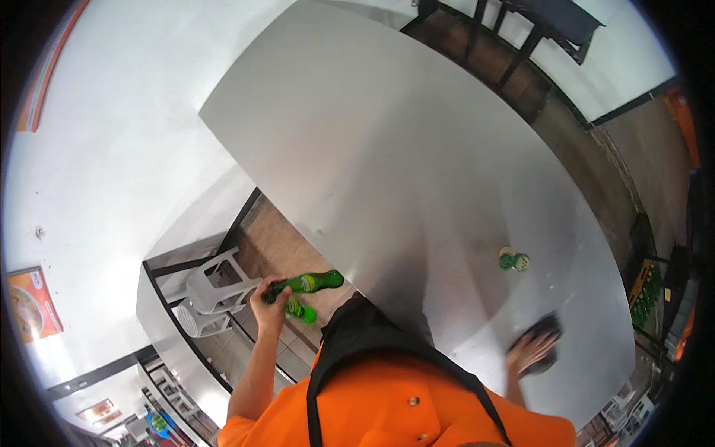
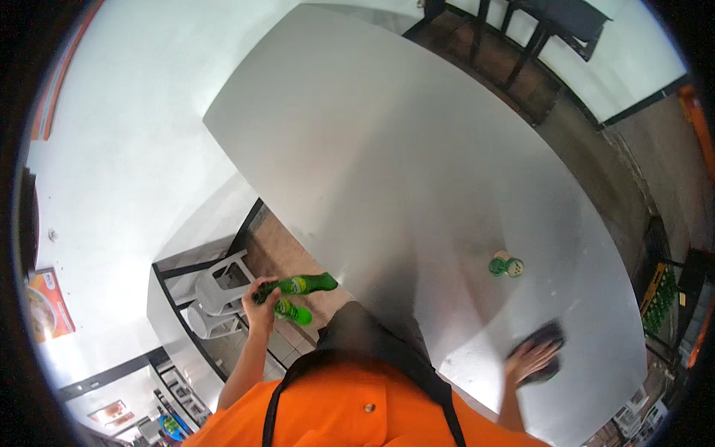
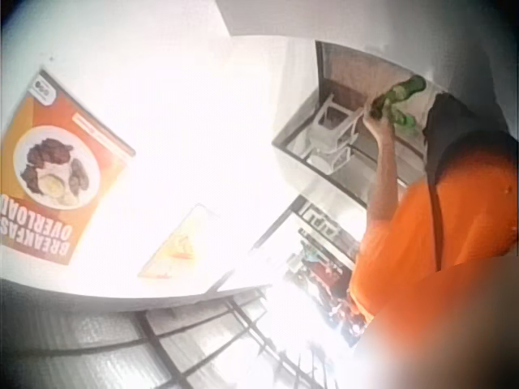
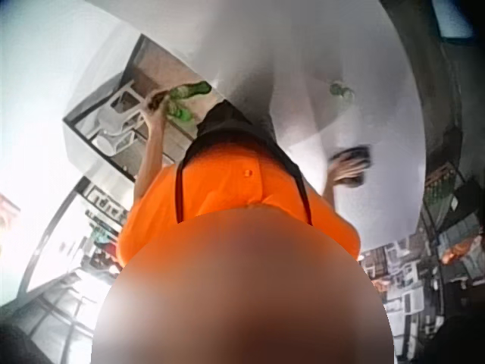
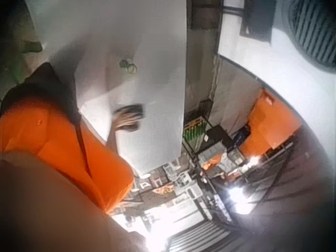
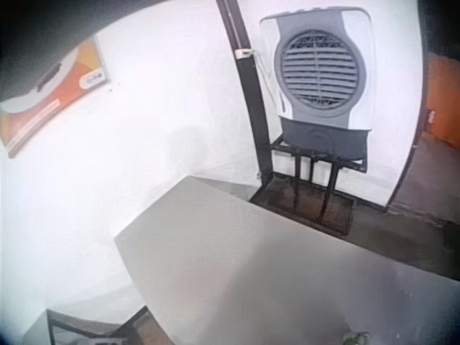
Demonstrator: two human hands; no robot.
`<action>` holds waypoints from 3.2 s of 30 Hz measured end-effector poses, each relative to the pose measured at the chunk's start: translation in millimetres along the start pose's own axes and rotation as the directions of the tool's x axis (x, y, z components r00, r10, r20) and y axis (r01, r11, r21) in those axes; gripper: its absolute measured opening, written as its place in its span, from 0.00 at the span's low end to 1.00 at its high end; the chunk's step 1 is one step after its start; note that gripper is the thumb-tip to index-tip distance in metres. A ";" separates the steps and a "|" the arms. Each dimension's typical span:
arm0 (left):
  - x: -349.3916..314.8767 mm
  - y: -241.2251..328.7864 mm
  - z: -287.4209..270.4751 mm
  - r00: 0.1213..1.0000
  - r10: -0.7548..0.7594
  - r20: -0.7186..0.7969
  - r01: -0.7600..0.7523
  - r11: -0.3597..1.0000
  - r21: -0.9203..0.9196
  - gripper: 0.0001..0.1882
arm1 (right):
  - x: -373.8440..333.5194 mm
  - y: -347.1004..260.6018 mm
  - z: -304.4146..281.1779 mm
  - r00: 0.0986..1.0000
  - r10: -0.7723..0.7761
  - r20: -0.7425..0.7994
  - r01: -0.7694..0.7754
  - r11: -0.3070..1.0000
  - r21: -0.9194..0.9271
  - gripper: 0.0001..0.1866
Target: The person wipes a metal table with a cloth while holding a green bottle, then collects used orange bowls, plates, and green bottles from multiple tables. They move white plastic stools to clear space and continue wiping tables, stacking the collected items onto a service cart.
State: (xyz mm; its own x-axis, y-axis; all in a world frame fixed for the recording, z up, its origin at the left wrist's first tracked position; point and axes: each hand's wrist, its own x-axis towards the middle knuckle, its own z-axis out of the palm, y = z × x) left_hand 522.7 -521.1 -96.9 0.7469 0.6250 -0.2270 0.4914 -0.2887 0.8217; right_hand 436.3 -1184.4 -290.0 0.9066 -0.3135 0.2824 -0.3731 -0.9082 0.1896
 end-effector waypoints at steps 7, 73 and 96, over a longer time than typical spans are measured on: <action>22.2 -26.9 -19.9 1.000 -0.013 -0.008 0.013 1.000 0.028 0.15 | 14.2 -276.1 -119.0 0.576 -0.759 0.302 0.517 0.625 0.585 0.42; 116.7 -297.6 -361.3 -0.341 -0.832 -0.437 0.343 0.322 -0.882 0.15 | -581.4 -1459.2 -313.2 -0.477 -0.838 0.264 -0.720 0.545 0.430 0.23; 119.0 -298.4 -388.9 -0.274 -0.829 -0.488 0.392 0.367 -0.844 0.15 | -628.3 -1508.0 -211.3 -0.229 -0.663 0.712 -0.796 0.549 0.255 0.19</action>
State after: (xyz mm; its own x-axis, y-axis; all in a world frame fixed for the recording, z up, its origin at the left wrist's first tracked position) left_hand 290.7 -78.5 -165.9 -0.8307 0.4215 -0.3638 0.0953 0.7513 0.6530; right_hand 387.7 440.7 -554.6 0.1800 0.4767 -0.8605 -0.8765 -0.3194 -0.3602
